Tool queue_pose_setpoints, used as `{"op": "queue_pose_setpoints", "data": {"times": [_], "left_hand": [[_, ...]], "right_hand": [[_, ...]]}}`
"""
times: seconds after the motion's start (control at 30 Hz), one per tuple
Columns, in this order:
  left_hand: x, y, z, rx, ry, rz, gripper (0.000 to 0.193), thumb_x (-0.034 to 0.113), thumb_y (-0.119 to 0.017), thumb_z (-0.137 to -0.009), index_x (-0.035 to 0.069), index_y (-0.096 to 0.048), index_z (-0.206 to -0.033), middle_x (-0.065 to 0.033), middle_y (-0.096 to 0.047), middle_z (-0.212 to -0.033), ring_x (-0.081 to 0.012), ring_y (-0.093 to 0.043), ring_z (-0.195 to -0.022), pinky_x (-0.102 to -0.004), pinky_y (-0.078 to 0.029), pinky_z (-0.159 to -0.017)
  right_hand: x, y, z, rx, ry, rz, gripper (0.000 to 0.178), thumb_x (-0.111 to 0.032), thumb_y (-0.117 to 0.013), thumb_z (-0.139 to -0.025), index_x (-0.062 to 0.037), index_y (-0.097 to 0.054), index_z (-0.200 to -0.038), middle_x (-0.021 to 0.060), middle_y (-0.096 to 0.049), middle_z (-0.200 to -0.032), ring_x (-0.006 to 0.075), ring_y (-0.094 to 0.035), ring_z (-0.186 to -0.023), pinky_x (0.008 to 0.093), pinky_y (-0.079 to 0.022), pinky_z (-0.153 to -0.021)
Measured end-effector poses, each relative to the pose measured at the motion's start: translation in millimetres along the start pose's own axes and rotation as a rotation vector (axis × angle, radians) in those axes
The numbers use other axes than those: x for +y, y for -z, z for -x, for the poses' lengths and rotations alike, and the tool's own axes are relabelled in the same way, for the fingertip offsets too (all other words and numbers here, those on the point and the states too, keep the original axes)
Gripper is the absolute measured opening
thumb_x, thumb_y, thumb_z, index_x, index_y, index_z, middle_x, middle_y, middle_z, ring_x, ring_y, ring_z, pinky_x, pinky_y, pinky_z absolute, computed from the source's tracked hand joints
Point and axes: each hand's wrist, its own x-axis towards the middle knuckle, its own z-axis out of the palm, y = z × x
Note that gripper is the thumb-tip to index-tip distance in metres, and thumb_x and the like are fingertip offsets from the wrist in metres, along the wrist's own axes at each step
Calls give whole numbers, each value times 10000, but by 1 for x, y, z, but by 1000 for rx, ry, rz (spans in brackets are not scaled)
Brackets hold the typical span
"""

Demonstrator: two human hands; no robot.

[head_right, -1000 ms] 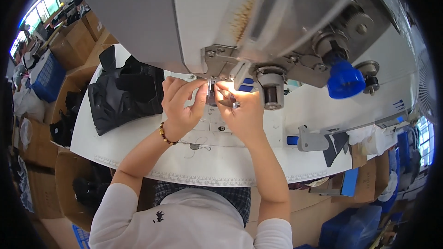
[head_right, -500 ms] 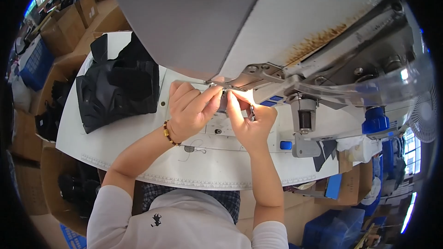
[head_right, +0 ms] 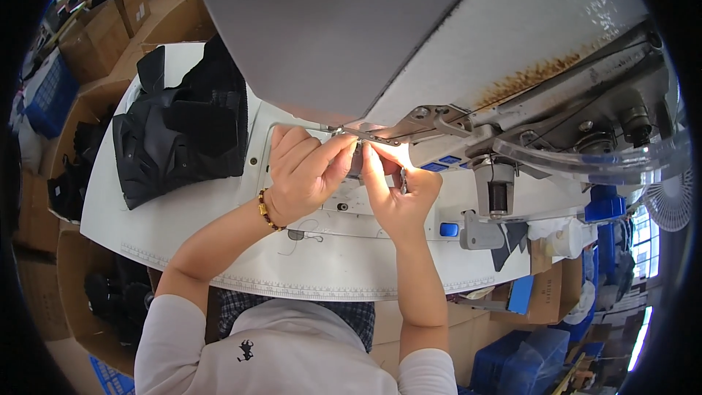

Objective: Stitch the upper components of a black motorcycle boot using an industrial sewing machine.

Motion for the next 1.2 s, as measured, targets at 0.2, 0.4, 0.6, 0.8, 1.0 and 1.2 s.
{"op": "queue_pose_setpoints", "data": {"times": [0.2,0.4,0.6,0.8,1.0,1.2], "left_hand": [[1,1,-2,-2,-11,-15,209,107,-672,-675,63,-608,-870,37,-390,-538,-118,-367,-519,-274,-255,-538],[1,-1,-1,-17,7,14,207,107,-666,-679,58,-606,-871,32,-405,-552,-120,-374,-529,-278,-264,-541],[2,1,-2,-61,15,42,205,92,-654,-683,45,-605,-876,19,-421,-562,-131,-379,-536,-276,-276,-543],[4,4,-4,-106,17,30,217,60,-643,-662,38,-600,-874,-18,-463,-661,-150,-427,-582,-281,-331,-571],[9,8,-13,-73,-47,-115,203,101,-649,-657,42,-587,-841,-60,-502,-923,-213,-496,-808,-348,-368,-769],[9,4,-13,0,304,97,558,322,-716,-639,42,-488,-1065,-102,-460,-1049,-257,-416,-991,-384,-323,-843]], "right_hand": [[1,0,0,7,0,-30,68,20,-608,-749,13,-591,-815,13,-581,-713,28,-464,-576,145,-338,-514],[3,0,0,13,-1,-23,66,16,-611,-749,11,-598,-813,3,-573,-700,24,-444,-563,146,-326,-506],[0,1,0,24,63,106,93,-2,-620,-749,-4,-618,-842,-16,-545,-665,22,-392,-526,158,-296,-478],[4,-1,-2,17,210,225,109,21,-602,-749,-2,-618,-854,-1,-535,-662,24,-403,-522,149,-291,-465],[36,12,9,340,-283,-486,107,-101,-479,-830,-27,-555,-821,23,-504,-643,51,-354,-451,179,-285,-386],[46,55,13,399,-318,-1386,77,-132,-428,-871,-62,-457,-880,-5,-415,-657,80,-339,-511,183,-249,-348]]}}
